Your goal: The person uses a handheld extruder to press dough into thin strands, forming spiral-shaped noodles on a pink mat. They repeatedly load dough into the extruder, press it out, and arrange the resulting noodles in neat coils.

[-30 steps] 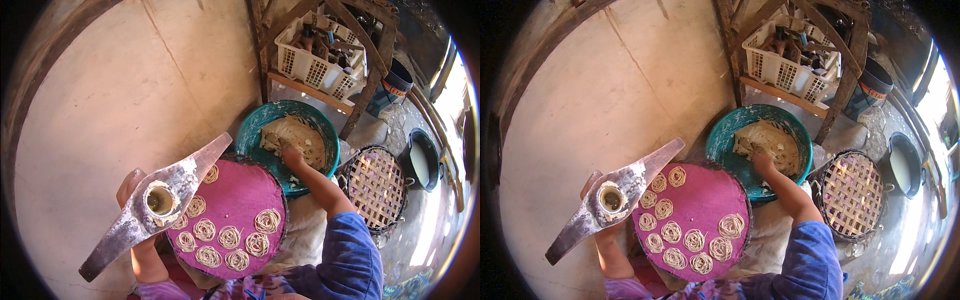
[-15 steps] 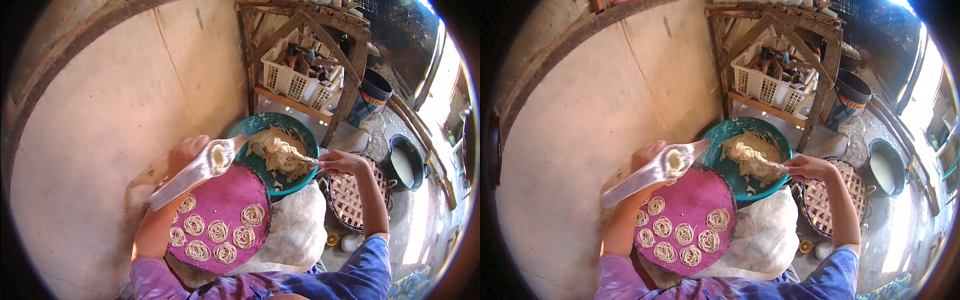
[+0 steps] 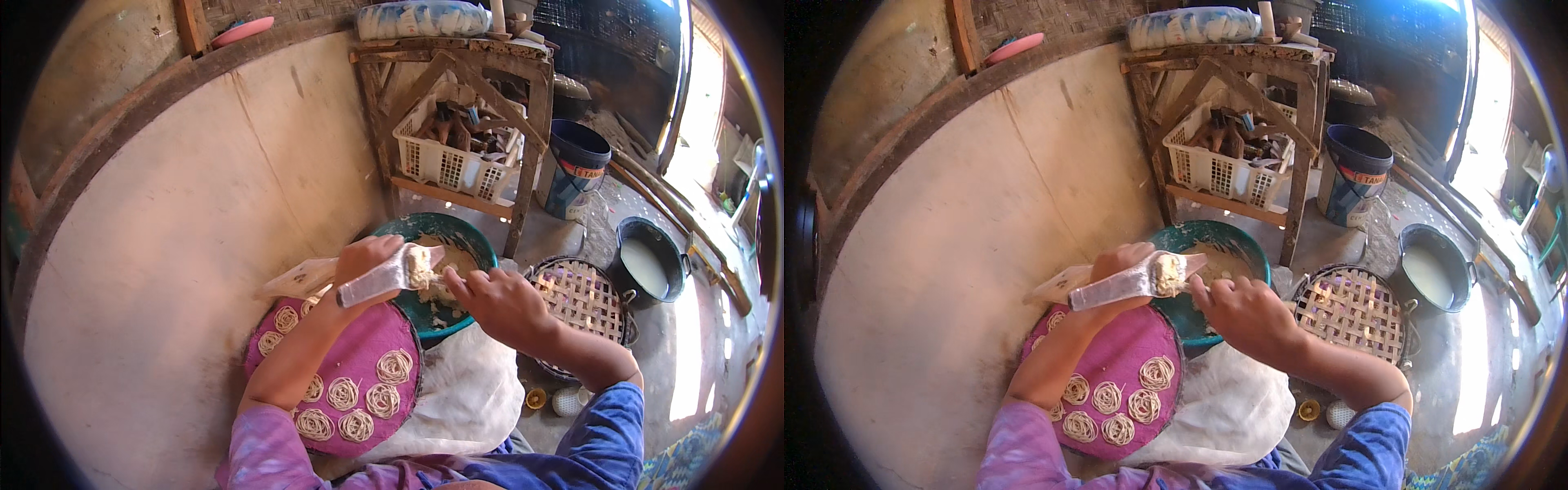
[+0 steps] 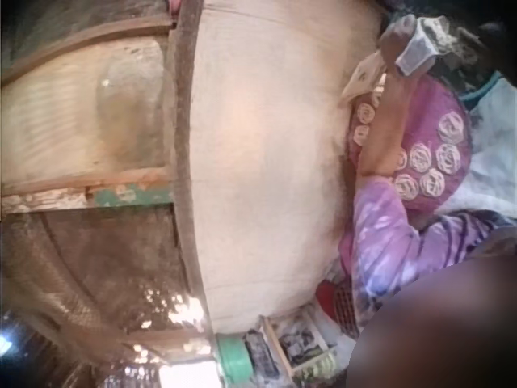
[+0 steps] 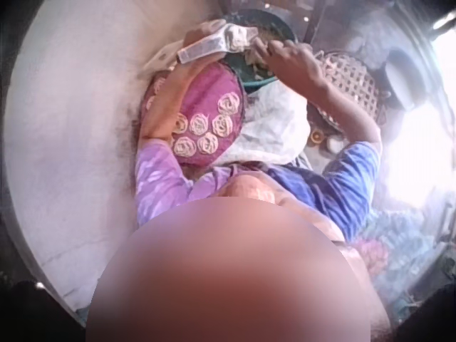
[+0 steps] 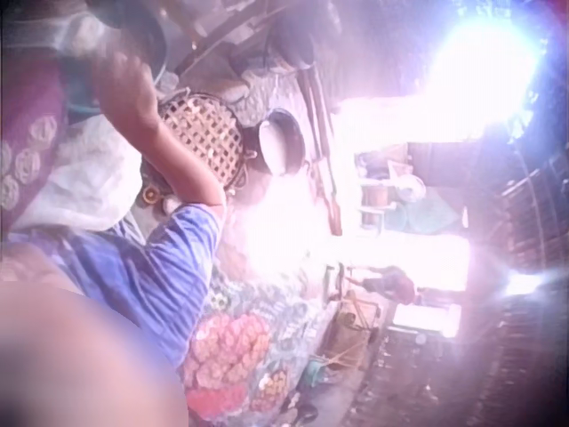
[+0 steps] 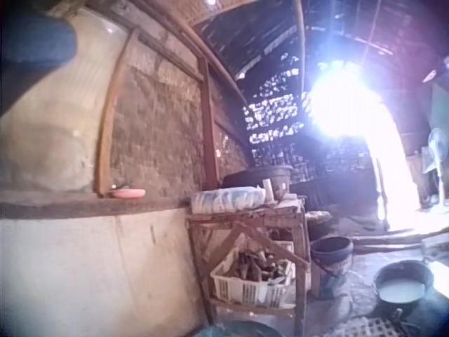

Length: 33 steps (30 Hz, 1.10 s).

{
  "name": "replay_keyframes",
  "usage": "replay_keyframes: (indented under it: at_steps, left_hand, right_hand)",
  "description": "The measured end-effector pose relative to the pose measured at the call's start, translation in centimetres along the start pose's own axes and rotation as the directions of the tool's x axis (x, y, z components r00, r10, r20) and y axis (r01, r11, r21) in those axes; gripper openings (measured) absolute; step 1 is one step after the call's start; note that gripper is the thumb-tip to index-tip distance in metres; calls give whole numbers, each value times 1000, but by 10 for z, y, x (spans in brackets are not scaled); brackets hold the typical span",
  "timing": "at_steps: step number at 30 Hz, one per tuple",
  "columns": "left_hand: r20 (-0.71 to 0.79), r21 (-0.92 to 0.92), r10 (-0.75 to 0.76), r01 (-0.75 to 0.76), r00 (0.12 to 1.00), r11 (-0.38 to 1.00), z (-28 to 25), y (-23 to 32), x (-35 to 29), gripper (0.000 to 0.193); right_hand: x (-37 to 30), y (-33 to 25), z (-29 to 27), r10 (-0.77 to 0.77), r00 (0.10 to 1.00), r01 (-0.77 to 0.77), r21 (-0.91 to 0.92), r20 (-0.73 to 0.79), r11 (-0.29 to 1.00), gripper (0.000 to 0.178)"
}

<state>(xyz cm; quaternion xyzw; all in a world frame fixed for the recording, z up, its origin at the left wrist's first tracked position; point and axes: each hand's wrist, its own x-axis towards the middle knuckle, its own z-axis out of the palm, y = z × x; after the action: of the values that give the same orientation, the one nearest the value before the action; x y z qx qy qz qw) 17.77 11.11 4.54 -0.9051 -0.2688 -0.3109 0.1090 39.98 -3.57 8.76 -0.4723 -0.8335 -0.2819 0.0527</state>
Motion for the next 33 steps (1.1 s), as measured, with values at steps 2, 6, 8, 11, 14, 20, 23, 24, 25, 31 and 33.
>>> replay_keyframes:
  at_steps: [2,6,8,11,14,20,23,24,25,31,33]
  left_hand:
    - [1,65,-133,133,991,989,-10,-15,-7,22]
    - [-61,184,-188,196,980,963,-25,-32,-15,26]
    - [-2,126,-175,174,985,977,-26,-26,-16,27]
    - [-71,118,-164,172,984,978,-25,-8,-13,29]
    - [-10,94,-122,122,993,988,-24,5,-14,30]
    - [-35,54,-423,424,906,904,-41,-14,-19,25]
    - [-223,-47,-332,330,917,943,-39,-19,-14,23]
    - [-241,-96,-376,364,895,927,-34,-16,-12,23]
    - [-355,25,-173,194,919,981,-29,-13,-10,25]
    - [-416,-154,-356,320,837,935,-25,-23,-4,24]
    - [-407,68,-274,328,871,942,-31,-30,-6,24]
  right_hand:
    - [-9,6,-11,95,994,-93,27,-52,995,49]
    - [-18,29,-19,198,976,-180,190,-85,965,53]
    - [-13,32,-18,88,992,-66,216,-93,974,52]
    - [4,26,-15,51,997,-46,108,-49,993,48]
    - [22,8,-14,-34,998,39,96,-52,995,46]
    - [2,15,-19,114,993,-100,327,-24,940,46]
    - [9,14,-6,380,913,-184,686,-145,704,50]
    - [21,2,2,408,893,-133,753,-191,644,55]
    - [35,-13,12,456,868,-115,814,-196,569,61]
    - [28,-68,59,389,921,-84,977,0,198,65]
    - [18,-56,63,463,885,-31,989,-40,145,56]
